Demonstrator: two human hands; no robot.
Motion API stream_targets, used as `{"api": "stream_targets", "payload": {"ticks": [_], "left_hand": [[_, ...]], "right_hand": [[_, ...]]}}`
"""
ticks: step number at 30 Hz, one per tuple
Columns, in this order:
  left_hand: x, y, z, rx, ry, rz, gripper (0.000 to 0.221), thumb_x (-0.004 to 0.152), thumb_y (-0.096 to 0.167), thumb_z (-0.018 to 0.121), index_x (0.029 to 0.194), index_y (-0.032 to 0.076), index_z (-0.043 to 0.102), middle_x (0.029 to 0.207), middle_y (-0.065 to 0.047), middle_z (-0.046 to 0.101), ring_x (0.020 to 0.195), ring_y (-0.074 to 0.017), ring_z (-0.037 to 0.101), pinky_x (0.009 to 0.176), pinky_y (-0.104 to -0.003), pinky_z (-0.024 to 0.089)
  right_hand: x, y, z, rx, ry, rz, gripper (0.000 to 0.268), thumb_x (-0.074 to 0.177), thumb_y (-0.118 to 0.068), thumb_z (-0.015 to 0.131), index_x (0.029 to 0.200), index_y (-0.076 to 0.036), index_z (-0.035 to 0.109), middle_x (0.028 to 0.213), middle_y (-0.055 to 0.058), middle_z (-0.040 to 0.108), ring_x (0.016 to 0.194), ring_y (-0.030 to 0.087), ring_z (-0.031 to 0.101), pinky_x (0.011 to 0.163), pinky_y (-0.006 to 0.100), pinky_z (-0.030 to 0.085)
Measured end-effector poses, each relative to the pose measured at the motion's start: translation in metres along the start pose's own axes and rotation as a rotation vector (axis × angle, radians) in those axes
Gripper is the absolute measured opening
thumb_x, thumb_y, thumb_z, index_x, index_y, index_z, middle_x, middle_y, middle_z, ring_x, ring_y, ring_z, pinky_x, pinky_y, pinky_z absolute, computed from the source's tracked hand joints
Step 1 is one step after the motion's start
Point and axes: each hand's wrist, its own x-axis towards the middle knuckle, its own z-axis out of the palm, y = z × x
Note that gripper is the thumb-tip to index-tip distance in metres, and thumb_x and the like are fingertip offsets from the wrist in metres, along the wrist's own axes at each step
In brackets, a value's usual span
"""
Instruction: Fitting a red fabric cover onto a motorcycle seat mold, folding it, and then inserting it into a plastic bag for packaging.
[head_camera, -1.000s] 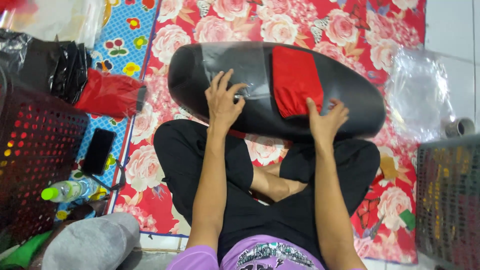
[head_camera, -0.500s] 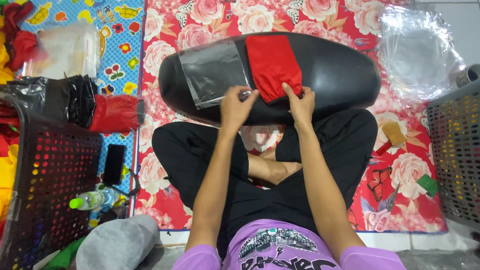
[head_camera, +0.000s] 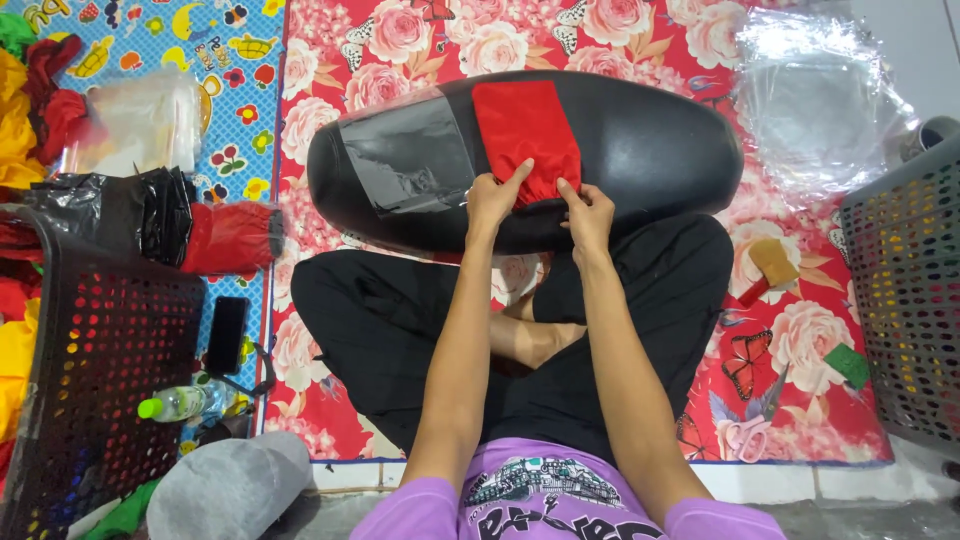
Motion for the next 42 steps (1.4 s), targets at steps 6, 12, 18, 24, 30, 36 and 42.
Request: {"api": "stream_targets", "payload": {"ticks": [6,12,18,24,30,36,42], "left_hand": [[-0.027,0.03,-0.004,-0.501,-0.125,-0.155,0.092,0.072,0.042,0.089,0.135,-0.017,0.055,0.129,-0.037,0.06,0.12,-0.0522,0.06,0.082,-0.055,0.062],[-0.013,-0.006,0.037,-0.711,-0.156,-0.215,0.093,0.071,0.036,0.091,0.138,-0.016,0.052,0.12,-0.034,0.064,0.106,-0.0447,0.069,0.077,-0.054,0.062],[-0.046,-0.011,0.048,-0.651,-0.128,-0.199,0.08,0.068,0.037,0.093,0.122,-0.015,0.065,0.11,-0.032,0.069,0.105,-0.0381,0.07,0.086,-0.052,0.057],[-0.041,-0.023,0.024,-0.713,-0.159,-0.211,0.087,0.073,0.051,0.084,0.123,-0.017,0.061,0.106,-0.034,0.071,0.1,-0.039,0.073,0.088,-0.047,0.059],[-0.058,-0.013,-0.037,-0.984,-0.332,-0.278,0.135,0.062,0.075,0.082,0.156,-0.007,0.03,0.152,-0.039,0.037,0.14,-0.0513,0.042,0.113,-0.067,0.035],[0.019,-0.142,-0.029,-1.046,-0.661,-0.296,0.083,0.086,0.067,0.07,0.124,-0.006,0.067,0.112,-0.025,0.07,0.103,-0.0406,0.072,0.087,-0.047,0.062],[-0.04,-0.085,-0.076,-0.626,-0.696,0.106,0.029,0.075,-0.001,0.088,0.101,0.004,0.076,0.084,-0.012,0.077,0.073,-0.0261,0.078,0.06,-0.037,0.064]], "right_hand": [[-0.019,-0.018,-0.002,0.138,-0.026,0.019,0.043,0.088,-0.043,0.084,0.108,-0.006,0.074,0.091,0.003,0.061,0.081,0.015,0.06,0.061,0.025,0.049],[-0.066,-0.042,-0.002,0.621,0.008,0.066,0.099,0.084,-0.031,0.094,0.151,0.003,0.03,0.129,0.017,0.035,0.114,0.027,0.042,0.096,0.046,0.049],[-0.05,-0.02,0.001,0.888,0.044,0.342,0.1,0.078,-0.015,0.097,0.148,0.007,0.028,0.149,0.032,0.028,0.141,0.048,0.03,0.11,0.074,0.024],[-0.032,-0.004,-0.017,0.866,0.118,0.379,0.084,0.077,-0.009,0.094,0.142,0.004,0.041,0.139,0.033,0.044,0.127,0.056,0.048,0.09,0.082,0.039],[-0.05,-0.002,-0.064,0.523,-0.194,0.288,0.071,0.074,-0.004,0.094,0.135,0.001,0.06,0.121,0.024,0.065,0.11,0.046,0.068,0.079,0.069,0.056],[-0.075,-0.021,-0.115,0.187,-0.367,0.148,0.052,0.074,-0.005,0.09,0.123,-0.007,0.072,0.113,0.015,0.072,0.106,0.033,0.071,0.084,0.056,0.059],[-0.083,-0.026,-0.13,0.071,-0.602,-0.01,0.03,0.082,0.001,0.081,0.11,-0.006,0.076,0.095,0.012,0.075,0.088,0.021,0.072,0.074,0.038,0.06]]}}
